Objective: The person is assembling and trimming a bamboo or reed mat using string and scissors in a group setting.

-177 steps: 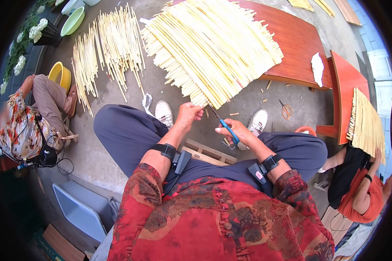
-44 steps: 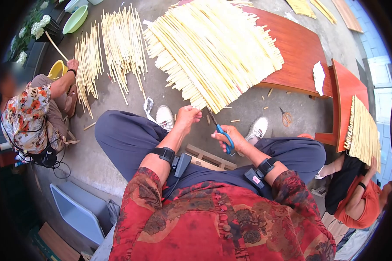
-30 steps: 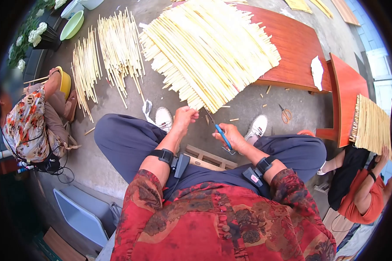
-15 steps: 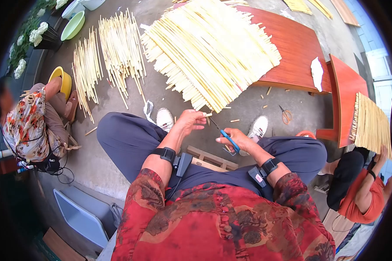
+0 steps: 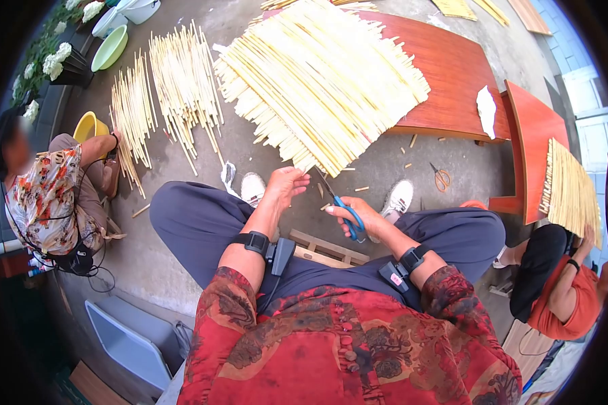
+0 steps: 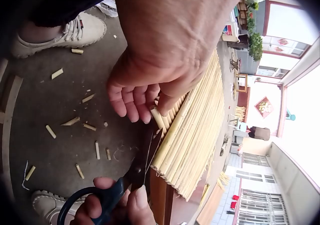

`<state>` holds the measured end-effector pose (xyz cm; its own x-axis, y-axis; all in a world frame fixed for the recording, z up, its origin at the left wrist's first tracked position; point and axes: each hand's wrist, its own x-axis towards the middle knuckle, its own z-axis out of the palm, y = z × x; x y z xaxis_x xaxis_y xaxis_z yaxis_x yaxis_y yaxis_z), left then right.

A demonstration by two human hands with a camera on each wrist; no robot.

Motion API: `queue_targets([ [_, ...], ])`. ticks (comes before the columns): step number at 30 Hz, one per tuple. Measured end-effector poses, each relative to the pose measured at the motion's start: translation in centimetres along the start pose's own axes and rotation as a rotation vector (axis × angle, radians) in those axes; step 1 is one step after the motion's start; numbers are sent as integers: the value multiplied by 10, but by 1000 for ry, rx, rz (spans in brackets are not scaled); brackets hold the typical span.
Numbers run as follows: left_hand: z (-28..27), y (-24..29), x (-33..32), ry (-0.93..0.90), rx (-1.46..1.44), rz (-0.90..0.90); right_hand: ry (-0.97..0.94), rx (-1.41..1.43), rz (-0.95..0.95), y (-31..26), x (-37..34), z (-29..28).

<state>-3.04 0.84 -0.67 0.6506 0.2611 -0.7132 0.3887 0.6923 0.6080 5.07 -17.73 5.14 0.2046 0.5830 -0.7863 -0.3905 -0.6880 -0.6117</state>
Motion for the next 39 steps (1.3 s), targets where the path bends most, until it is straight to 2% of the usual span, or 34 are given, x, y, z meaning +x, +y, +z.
queue_targets([
  [3, 1, 0, 0, 11, 33, 14, 11, 96, 17, 1, 4, 1],
  [39, 4, -8, 0, 72, 150, 86, 45, -76, -59, 3, 4, -1],
])
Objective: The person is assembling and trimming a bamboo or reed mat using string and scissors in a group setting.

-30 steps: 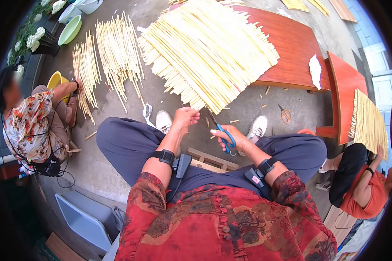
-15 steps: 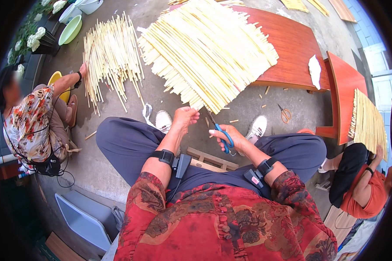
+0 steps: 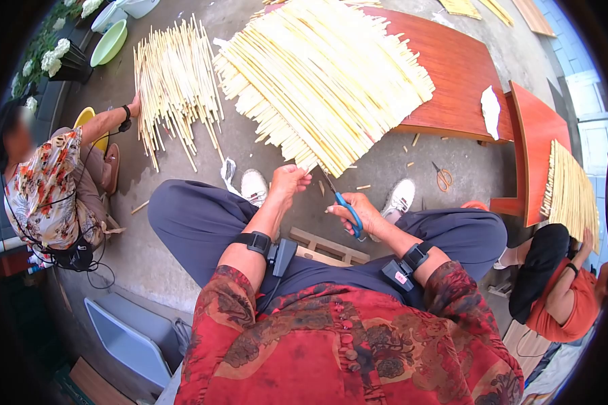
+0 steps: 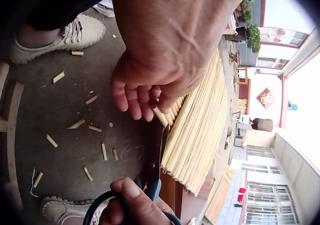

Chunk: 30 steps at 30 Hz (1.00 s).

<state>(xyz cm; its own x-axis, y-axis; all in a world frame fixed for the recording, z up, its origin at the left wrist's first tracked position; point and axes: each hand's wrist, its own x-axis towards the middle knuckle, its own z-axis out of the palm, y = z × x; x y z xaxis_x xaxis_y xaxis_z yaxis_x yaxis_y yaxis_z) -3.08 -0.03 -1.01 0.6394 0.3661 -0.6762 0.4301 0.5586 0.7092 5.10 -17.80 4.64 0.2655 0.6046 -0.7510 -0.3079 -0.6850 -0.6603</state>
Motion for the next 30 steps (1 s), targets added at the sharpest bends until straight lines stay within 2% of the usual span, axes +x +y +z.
queue_targets([
  [2, 1, -2, 0, 1, 16, 58, 14, -26, -15, 3, 1, -1],
  [6, 4, -2, -2, 22, 31, 62, 63, -43, -32, 5, 0, 0],
  [8, 3, -2, -2, 23, 36, 62, 126, -229, -129, 12, 4, -1],
  [9, 4, -4, -2, 22, 35, 62, 127, -229, -128, 14, 4, -1],
  [12, 4, -6, 5, 14, -45, 63, 66, -78, -115, 11, 2, -2],
  [14, 2, -5, 5, 0, -30, 52, -50, 115, -25, 8, 3, -1],
  [18, 2, -2, 2, -10, 15, 12, -47, 169, 41, -5, 0, 3],
  [23, 4, -7, 4, 22, 15, 58, -10, 5, -3, -3, -1, -3],
  [30, 8, -5, -2, 60, 49, 77, 17, -70, -72, 9, 8, -4],
])
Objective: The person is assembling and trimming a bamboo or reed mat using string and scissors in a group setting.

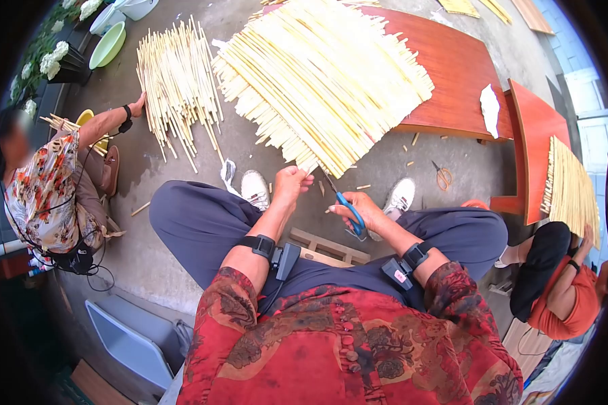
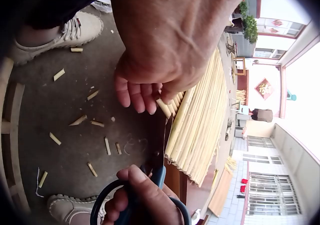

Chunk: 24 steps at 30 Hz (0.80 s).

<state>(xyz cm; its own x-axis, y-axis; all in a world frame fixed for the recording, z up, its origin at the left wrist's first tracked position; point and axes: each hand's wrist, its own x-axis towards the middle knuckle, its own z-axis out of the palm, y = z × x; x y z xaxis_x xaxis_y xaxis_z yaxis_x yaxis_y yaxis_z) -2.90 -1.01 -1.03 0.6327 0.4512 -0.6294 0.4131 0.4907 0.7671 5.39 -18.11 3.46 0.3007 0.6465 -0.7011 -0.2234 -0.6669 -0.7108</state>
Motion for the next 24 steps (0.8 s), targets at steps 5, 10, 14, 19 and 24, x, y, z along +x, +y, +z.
queue_targets([
  [5, -1, -2, 2, 1, -19, 11, 23, -5, 58, -8, -4, 1],
  [10, -2, -3, 4, -2, -9, 0, 134, -188, -71, -3, -3, 3],
  [14, -3, 0, 3, -33, -43, -16, 209, -334, -198, 5, 1, 1],
  [19, -9, 2, 6, -92, -78, -69, 211, -370, -236, 10, 3, -3],
  [24, -9, 3, 7, -114, -103, -98, -14, 13, -70, 8, 2, 1],
])
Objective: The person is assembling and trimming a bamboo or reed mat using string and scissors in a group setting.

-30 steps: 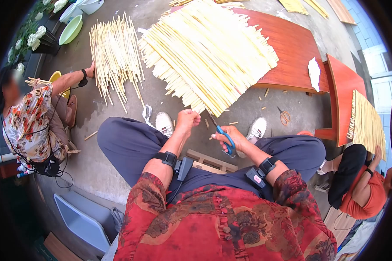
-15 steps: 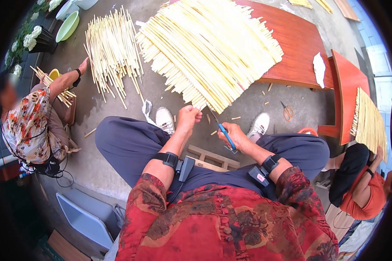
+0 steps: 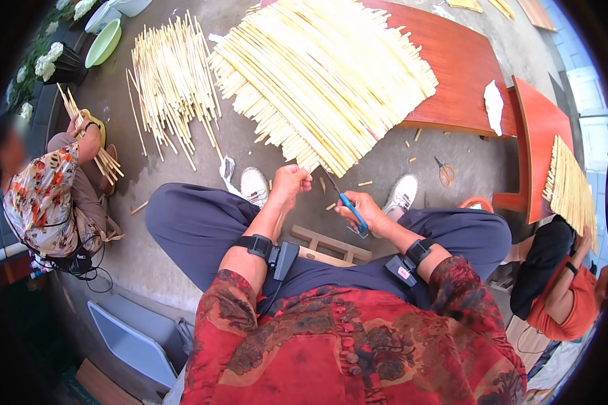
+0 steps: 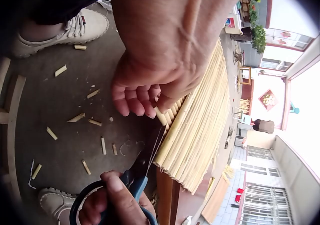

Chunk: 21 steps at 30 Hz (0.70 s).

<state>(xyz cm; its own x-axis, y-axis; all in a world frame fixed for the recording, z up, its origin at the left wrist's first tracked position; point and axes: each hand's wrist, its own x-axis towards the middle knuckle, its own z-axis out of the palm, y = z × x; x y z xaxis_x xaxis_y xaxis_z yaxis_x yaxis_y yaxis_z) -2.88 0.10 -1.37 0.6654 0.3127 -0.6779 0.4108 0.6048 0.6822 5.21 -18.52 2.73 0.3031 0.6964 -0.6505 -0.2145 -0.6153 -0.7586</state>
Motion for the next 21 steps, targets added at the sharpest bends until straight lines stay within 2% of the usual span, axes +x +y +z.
queue_targets([
  [2, 0, 0, -1, 0, -28, -22, -13, 187, 127, -15, -6, 12],
  [6, 4, 1, -5, -2, -94, -47, -13, 373, 187, -30, -12, 19],
  [8, 4, 1, -4, -13, -55, -71, -10, 249, 161, -32, -14, 15],
  [15, 6, 4, -5, -6, -88, -41, -13, 193, 125, -20, -12, 7],
  [17, 2, 6, -4, -71, -114, -75, 58, 0, 94, -19, -12, 3],
  [21, -1, 6, -3, -91, -121, -117, 64, -131, 88, -9, -10, -5],
])
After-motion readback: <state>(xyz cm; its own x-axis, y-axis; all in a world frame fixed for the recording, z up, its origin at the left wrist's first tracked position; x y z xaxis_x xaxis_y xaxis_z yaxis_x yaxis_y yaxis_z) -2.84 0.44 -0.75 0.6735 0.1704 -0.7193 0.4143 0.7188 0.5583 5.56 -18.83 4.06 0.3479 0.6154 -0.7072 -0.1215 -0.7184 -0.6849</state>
